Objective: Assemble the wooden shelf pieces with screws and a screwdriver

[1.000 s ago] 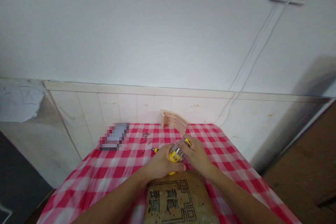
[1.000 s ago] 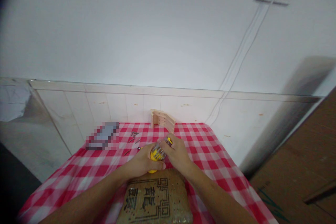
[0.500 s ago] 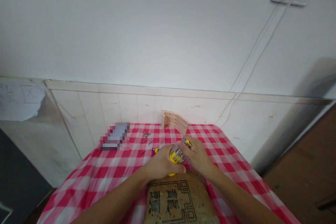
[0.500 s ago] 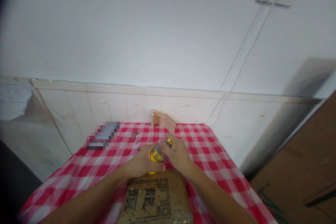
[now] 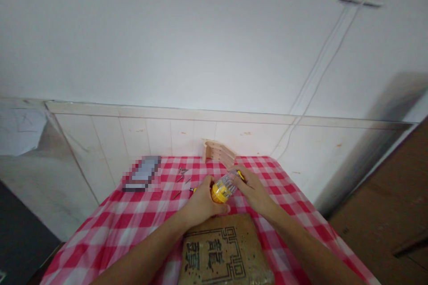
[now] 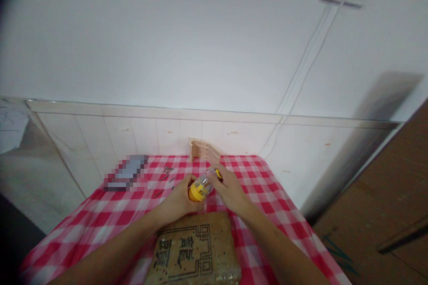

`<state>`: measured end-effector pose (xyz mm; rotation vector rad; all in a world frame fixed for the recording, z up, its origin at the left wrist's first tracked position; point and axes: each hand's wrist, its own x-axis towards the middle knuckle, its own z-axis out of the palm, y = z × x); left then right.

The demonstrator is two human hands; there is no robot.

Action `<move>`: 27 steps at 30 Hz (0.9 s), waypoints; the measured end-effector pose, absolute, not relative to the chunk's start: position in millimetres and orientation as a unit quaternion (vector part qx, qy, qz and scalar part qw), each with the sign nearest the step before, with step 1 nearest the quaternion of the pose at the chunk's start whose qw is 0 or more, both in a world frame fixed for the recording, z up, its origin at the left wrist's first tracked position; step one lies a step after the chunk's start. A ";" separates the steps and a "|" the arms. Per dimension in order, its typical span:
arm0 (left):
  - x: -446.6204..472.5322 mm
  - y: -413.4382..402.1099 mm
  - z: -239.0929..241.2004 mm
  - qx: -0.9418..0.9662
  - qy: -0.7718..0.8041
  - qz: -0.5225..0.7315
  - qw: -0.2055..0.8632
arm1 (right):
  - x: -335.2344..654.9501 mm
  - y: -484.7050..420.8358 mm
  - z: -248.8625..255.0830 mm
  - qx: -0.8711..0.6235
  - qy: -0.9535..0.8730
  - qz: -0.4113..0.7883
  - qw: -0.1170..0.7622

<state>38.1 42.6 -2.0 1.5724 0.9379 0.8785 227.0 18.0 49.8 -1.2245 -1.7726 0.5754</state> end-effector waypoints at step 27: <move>36.2 43.6 0.7 0.643 0.374 0.382 0.549 | 223.5 12.6 69.0 -0.528 -0.696 0.271 0.404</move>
